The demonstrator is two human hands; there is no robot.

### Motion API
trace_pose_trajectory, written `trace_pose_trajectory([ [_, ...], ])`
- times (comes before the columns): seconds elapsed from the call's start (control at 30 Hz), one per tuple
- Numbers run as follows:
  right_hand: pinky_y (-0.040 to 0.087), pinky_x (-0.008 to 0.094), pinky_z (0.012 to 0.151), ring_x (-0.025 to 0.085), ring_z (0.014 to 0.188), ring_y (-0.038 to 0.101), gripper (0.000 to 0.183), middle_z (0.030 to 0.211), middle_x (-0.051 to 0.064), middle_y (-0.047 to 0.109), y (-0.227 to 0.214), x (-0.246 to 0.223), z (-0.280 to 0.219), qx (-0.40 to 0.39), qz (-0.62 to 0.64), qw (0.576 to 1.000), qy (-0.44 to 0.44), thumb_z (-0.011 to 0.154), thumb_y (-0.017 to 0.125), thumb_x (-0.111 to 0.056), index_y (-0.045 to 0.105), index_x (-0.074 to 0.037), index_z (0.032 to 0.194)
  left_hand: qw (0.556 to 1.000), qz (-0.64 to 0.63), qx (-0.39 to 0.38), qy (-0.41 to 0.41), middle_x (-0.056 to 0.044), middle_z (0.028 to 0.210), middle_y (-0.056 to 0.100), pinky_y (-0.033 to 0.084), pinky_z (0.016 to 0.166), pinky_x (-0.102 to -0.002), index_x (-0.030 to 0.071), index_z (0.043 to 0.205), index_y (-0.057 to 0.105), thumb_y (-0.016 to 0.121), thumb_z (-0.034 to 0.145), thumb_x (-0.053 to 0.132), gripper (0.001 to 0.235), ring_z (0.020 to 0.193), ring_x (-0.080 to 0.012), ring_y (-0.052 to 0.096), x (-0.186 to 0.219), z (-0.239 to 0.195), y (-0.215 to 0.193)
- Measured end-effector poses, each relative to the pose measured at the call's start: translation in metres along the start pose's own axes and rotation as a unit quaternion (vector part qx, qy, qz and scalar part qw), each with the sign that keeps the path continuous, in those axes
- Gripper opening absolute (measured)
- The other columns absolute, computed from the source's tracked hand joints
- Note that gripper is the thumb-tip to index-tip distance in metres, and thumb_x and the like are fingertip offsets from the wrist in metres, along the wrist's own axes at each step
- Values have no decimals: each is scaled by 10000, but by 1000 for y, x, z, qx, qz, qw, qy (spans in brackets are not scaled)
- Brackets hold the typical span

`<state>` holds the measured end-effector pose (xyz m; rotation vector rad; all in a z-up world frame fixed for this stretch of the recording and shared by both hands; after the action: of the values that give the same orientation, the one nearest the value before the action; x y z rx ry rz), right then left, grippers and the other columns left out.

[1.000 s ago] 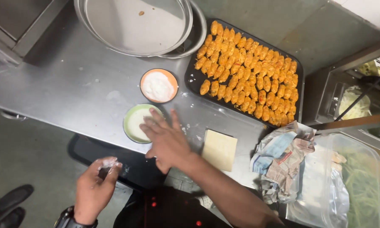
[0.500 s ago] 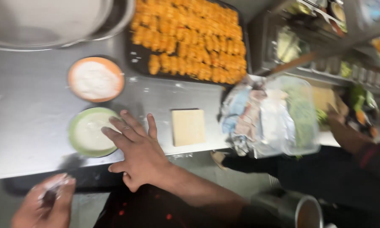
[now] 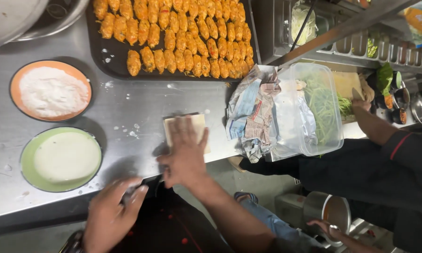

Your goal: Rolling and dipping small appetizers in a kitchen.

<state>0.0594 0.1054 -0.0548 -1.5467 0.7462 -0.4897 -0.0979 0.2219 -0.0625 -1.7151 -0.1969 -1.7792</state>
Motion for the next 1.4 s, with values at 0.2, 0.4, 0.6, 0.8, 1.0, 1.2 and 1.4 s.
trace_pose_trajectory([
  [0.2, -26, 836, 1113, 482, 1555, 76, 303, 1629, 204, 311, 8, 20, -4, -22, 30, 999, -11, 428, 777, -252, 823, -329, 718, 999, 8, -5, -32, -158, 971, 751, 562, 705, -334, 23, 1045, 719, 766, 855, 117, 217, 811, -268, 746, -11, 32, 37],
  [0.4, -7, 828, 1110, 505, 1545, 75, 287, 1619, 234, 301, 3, 26, 1, 11, 21, 1000, 15, 448, 779, -242, 827, -309, 722, 999, -6, -54, 3, -182, 996, 738, 569, 694, -339, 21, 1089, 729, 759, 833, 101, 270, 790, -278, 738, -9, 47, 68],
  [0.6, -12, 825, 1137, 477, 1589, 96, 616, 1655, 240, 300, 8, 3, -8, 28, 93, 993, -74, 471, 800, -282, 774, -150, 1072, 999, -18, 43, 19, -146, 1012, 737, 566, 787, -331, 30, 1088, 700, 730, 901, 60, 192, 879, -255, 740, -17, 43, 51],
  [0.8, -41, 841, 1107, 505, 1555, 57, 239, 1639, 204, 311, -1, 38, -11, 17, 52, 998, -37, 435, 755, -216, 795, -283, 661, 999, -12, 37, 31, -133, 962, 721, 555, 739, -328, 25, 1072, 697, 728, 882, 51, 194, 816, -232, 709, -8, 43, 54],
  [1.0, -36, 838, 1098, 517, 1542, 57, 242, 1631, 207, 301, 4, 28, -8, 10, 55, 998, -23, 420, 754, -198, 792, -277, 646, 999, -8, 30, 22, -133, 923, 712, 548, 720, -326, 14, 1052, 700, 732, 870, 30, 185, 775, -241, 701, -10, 43, 54],
  [1.2, -22, 819, 1138, 479, 1569, 88, 404, 1640, 195, 296, -1, -5, -6, 21, 111, 987, -118, 453, 809, -256, 815, -246, 856, 995, -33, 78, 61, -140, 959, 705, 551, 773, -320, 9, 1056, 668, 717, 893, -4, 171, 847, -244, 707, -1, 39, 46],
  [1.4, 11, 798, 1136, 481, 1549, 130, 158, 1598, 160, 373, -8, 24, -11, 17, 78, 993, -88, 427, 761, -182, 754, -220, 580, 997, -35, 70, 20, -134, 913, 705, 545, 726, -308, 9, 1042, 681, 724, 871, 5, 176, 786, -219, 703, -10, 39, 50],
])
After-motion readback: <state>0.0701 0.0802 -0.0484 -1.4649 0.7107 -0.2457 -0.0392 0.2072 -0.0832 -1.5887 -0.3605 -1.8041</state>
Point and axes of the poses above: each hand's wrist, its own z-axis towards the middle knuckle, its own y-axis out of the palm, x = y × z, the point moved 9 cm from there along z, towards the middle knuckle
